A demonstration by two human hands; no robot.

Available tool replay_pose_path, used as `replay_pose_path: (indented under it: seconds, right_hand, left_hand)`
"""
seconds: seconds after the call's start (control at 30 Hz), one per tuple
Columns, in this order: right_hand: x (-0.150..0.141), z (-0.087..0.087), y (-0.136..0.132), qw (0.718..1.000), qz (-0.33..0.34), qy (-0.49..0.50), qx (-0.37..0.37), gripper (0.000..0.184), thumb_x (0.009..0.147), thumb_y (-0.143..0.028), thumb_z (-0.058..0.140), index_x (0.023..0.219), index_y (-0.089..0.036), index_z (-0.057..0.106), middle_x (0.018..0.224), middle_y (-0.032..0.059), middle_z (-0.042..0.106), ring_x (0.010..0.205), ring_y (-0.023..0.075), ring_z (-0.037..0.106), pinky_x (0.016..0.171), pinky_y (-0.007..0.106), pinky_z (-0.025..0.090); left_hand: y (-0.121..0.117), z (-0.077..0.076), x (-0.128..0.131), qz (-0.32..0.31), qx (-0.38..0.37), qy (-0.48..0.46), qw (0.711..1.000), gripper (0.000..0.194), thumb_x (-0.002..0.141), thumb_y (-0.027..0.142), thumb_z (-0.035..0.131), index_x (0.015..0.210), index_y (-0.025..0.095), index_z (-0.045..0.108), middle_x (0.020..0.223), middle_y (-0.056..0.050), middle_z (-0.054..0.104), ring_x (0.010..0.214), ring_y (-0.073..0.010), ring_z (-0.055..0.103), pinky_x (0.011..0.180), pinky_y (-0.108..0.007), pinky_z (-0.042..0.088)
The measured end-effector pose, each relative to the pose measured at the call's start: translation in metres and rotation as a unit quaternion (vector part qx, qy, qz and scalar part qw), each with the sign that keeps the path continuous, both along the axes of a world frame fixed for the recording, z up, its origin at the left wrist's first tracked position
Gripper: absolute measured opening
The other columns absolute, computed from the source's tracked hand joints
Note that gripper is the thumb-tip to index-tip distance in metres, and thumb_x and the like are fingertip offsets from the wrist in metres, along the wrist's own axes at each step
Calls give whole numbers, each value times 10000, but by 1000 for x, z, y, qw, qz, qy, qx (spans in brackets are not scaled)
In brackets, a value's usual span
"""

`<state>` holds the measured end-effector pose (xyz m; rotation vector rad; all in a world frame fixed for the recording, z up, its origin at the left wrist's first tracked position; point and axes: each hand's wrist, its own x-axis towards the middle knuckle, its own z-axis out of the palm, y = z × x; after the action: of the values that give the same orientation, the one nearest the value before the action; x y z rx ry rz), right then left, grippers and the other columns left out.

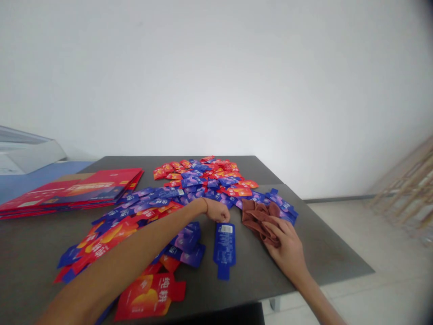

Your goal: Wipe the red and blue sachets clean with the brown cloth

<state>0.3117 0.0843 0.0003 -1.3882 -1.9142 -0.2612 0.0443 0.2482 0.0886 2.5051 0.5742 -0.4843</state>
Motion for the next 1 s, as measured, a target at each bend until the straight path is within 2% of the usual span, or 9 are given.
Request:
replay_pose_path:
  seconds: [0.17,0.27,0.33,0.37,0.47,0.57,0.73,0.87,1.0]
  right_hand:
    - [-1,2,-1,1000,-1,10,-2,328,892,-246,671,1212,-266,740,1316,97,690,1214,327,617,1008,538,562]
    - [-2,3,-2,1000,-2,12,-5,321,896,-246,673,1210,-262,738,1322,102,683,1218,329,614,1003,536,560]
    - [-2,5,-3,1000,-1,11,-9,326,893,-240,674,1213,-258,737,1326,106,680,1220,331,611,1014,542,554]
    - [-3,5,-4,1000,-2,11,-10,329,890,-232,672,1211,-256,738,1324,107,680,1219,330,611,1021,543,551]
    - [-4,8,-5,1000,-10,11,-14,352,870,-206,663,1210,-259,742,1324,102,679,1220,327,607,1033,539,543]
    - [-5,11,-6,1000,-17,7,-20,370,851,-196,664,1207,-261,743,1329,97,676,1223,325,605,1035,529,540]
    - [-3,13,-7,999,-18,-4,-31,374,853,-186,655,1212,-251,737,1318,101,681,1221,320,606,1032,520,542]
    - [-1,12,-7,1000,-17,-11,-24,336,881,-224,670,1210,-247,735,1329,109,678,1220,328,607,1031,534,535]
    - [0,12,-6,1000,-13,-10,-27,304,906,-254,675,1202,-260,740,1343,104,680,1229,330,608,1039,540,528]
  left_hand:
    - [-18,9,3,74,113,-20,991,191,1048,308,629,1129,147,694,1094,-73,713,946,-201,702,837,-379,605]
    - [-57,17,-4,137,225,-50,963,201,1072,223,512,1096,129,688,1094,-142,710,1041,-275,691,850,-402,567]
    - [-97,15,-8,137,267,-70,951,223,1072,179,458,1148,137,663,1154,-157,691,1079,-294,673,828,-398,554]
    - [-119,11,-10,123,283,-80,948,218,1062,152,457,1143,157,660,1138,-136,693,1042,-281,675,785,-376,550]
    - [-183,-11,-18,-51,318,-140,936,136,1054,230,541,1077,199,671,1008,-79,709,891,-238,677,667,-332,534]
    - [-225,-38,-25,-85,359,-169,914,206,1051,265,558,1153,162,704,1056,-117,749,918,-249,705,690,-349,557]
    - [-241,-62,-33,30,418,-127,899,386,1011,238,556,1308,32,691,1228,-274,740,1091,-357,739,811,-424,590]
    - [-242,-66,-37,26,432,-141,891,392,980,239,583,1256,-1,725,1169,-292,757,1042,-361,768,804,-409,604]
    - [-239,-61,-38,-12,412,-142,900,353,942,243,635,1160,5,779,1127,-317,757,1019,-377,770,810,-442,612]
